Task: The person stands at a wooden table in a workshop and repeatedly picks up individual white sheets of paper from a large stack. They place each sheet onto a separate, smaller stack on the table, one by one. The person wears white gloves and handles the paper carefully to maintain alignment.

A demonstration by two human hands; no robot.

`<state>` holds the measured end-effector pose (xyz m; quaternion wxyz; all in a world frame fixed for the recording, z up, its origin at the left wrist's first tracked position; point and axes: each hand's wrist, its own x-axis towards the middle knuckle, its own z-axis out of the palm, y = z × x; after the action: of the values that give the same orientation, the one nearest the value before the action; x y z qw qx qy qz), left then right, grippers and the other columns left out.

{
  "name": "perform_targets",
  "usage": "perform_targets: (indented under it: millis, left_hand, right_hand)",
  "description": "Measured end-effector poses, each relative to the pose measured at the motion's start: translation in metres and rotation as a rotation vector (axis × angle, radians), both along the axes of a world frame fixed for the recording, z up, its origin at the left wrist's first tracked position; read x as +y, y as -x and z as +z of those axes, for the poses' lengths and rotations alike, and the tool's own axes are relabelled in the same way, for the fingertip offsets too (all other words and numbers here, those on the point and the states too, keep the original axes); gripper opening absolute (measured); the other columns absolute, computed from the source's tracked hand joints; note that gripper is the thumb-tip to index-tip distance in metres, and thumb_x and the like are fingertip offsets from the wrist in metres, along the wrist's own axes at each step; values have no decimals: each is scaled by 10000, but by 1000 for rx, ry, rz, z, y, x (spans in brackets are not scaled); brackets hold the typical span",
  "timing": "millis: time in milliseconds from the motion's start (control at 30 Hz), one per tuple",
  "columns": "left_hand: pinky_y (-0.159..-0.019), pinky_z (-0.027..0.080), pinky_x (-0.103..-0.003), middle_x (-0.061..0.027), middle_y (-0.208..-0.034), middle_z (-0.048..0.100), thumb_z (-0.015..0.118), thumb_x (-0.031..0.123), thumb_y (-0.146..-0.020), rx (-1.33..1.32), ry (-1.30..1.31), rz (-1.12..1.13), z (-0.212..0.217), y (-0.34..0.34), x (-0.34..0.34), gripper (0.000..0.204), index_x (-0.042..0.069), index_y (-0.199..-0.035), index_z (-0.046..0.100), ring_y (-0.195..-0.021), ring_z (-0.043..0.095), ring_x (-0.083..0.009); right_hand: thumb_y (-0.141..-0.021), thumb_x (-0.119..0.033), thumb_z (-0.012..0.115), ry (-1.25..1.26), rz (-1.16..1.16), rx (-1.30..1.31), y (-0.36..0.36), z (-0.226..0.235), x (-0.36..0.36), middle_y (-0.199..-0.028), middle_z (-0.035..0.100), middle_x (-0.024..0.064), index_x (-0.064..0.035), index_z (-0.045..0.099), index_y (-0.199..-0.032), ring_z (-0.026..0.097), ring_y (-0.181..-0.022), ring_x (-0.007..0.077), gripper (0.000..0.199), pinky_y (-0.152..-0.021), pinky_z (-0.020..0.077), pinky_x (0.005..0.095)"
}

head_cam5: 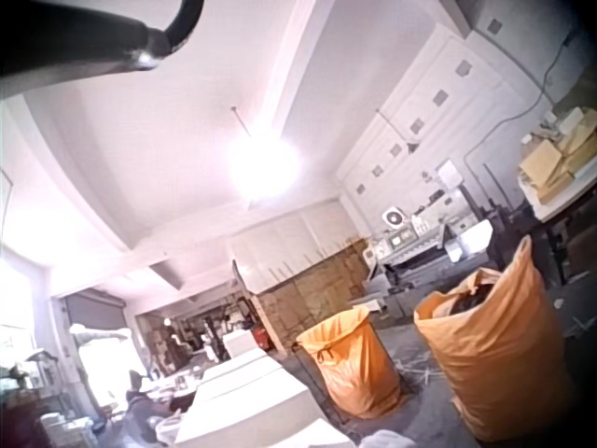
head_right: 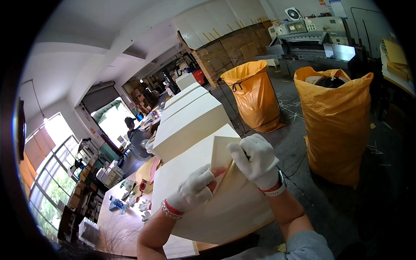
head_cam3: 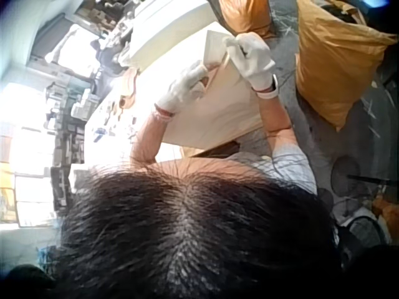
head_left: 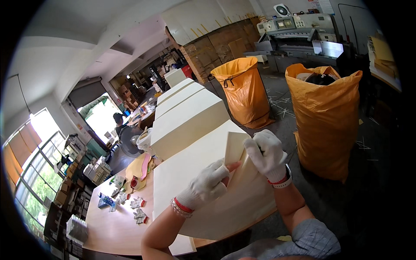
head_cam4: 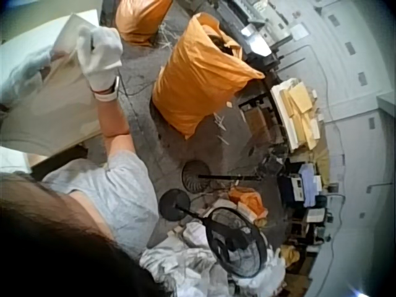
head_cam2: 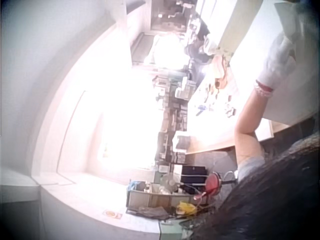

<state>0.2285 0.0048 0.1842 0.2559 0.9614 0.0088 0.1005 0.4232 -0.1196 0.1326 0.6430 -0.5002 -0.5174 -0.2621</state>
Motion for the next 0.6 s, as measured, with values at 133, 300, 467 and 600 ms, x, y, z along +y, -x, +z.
perform_targets:
  millis: [133, 300, 467, 600]
  left_hand:
    - [-917, 473, -353, -113, -1107, 609, 720, -11, -857, -92, -32, -23, 2, -3, -10, 517, 82, -1353, 608, -1050, 596, -274]
    - [-940, 471, -361, -124, -1152, 601, 754, 36, -869, -24, 33, 58, 2, -2, -9, 514, 81, -1359, 605, -1053, 594, -280]
    - [-978, 466, -356, -129, -1223, 604, 718, 13, -875, -172, -65, -35, -6, 0, -4, 486, 61, -1346, 609, -1115, 591, -277]
    - [-997, 461, -362, -129, -1256, 604, 712, 0, -884, 24, 51, 13, 5, -3, -10, 429, 52, -1302, 626, -1180, 585, -281]
  right_hand:
    - [-929, -62, 678, 6, -37, -79, -1, -1, -2, -631, 441, 96, -22, 526, -707, 498, -601, 292, 271, -577, 400, 405]
    - [-931, -39, 667, -10, -65, -157, -4, -4, -1, -655, 451, 93, -25, 541, -736, 500, -605, 288, 232, -578, 399, 402]
    - [-942, -48, 661, 13, 8, -68, -3, -1, -1, -650, 443, 86, -32, 536, -726, 495, -600, 278, 250, -576, 396, 400]
    - [-924, -41, 659, 16, -27, -93, -3, -4, -1, -655, 447, 76, -18, 581, -789, 498, -601, 268, 158, -577, 402, 396]
